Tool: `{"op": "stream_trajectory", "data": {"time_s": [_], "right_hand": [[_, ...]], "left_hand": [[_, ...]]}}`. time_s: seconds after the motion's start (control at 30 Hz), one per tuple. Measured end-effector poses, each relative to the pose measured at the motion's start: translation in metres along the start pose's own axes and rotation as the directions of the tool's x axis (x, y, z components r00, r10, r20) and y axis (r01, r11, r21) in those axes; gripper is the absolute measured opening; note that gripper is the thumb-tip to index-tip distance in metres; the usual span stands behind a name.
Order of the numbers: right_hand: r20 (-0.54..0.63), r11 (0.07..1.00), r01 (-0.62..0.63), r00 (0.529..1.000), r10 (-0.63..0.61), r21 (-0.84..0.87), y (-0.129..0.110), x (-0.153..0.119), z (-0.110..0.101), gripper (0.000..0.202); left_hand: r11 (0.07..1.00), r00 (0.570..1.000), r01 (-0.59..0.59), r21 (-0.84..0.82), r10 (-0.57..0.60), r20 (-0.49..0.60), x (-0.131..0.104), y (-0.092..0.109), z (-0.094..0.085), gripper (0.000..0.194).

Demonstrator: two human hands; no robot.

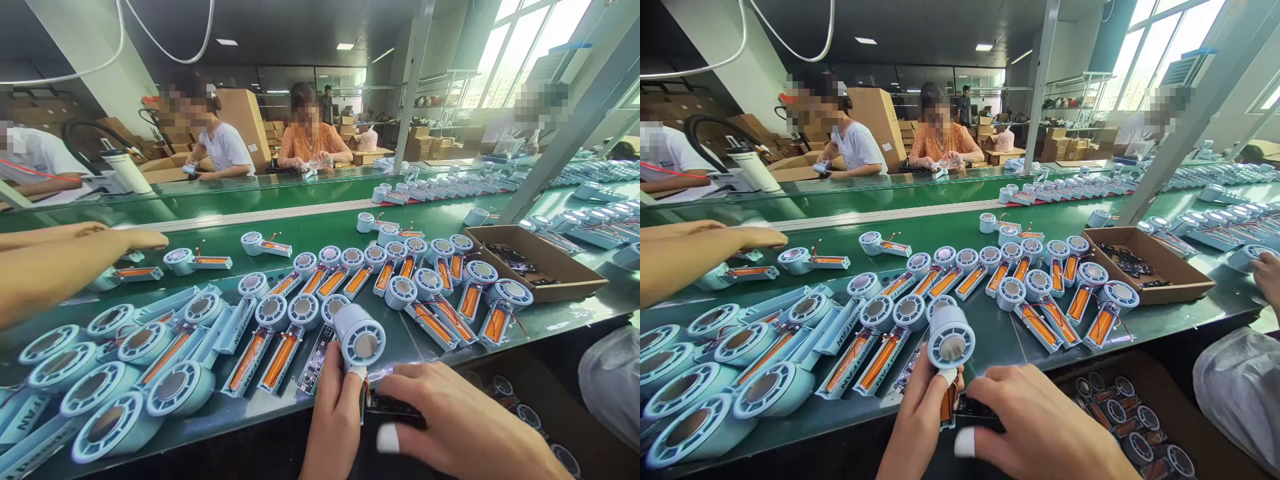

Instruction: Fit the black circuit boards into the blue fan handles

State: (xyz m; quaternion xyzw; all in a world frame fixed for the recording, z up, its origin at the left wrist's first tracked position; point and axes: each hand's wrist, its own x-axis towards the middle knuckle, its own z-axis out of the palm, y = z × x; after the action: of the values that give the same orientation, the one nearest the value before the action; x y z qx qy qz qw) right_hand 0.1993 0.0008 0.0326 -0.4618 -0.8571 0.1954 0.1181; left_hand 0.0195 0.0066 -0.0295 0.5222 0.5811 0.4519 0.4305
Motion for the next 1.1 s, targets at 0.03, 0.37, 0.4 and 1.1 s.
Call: {"op": "stream_trajectory", "data": {"time_s": [0.03,0.37,0.4,1.1], "right_hand": [[0.003,1.000,0.026,1.000,-0.026,0.013,-0.003,0.000,-0.001,0.004],[0.032,0.532,-0.151,0.974,0.226,0.833,0.000,0.008,0.033,0.059],[0.041,0.452,-0.142,0.973,0.225,0.880,0.003,0.010,0.038,0.062],[-0.399,0.635,0.000,0.778,0.485,0.772,-0.012,-0.001,0.079,0.039]], "left_hand": [[0.999,0.999,0.034,-0.015,-0.034,0.021,0.001,0.003,-0.001,0.033],[0.923,0.981,0.170,-0.345,-0.125,0.149,-0.001,0.013,0.001,0.044],[0.893,0.976,0.201,-0.402,-0.147,0.160,-0.002,0.011,0.003,0.048],[0.951,0.961,0.260,-0.169,-0.271,-0.049,-0.010,0.021,0.015,0.043]]}}
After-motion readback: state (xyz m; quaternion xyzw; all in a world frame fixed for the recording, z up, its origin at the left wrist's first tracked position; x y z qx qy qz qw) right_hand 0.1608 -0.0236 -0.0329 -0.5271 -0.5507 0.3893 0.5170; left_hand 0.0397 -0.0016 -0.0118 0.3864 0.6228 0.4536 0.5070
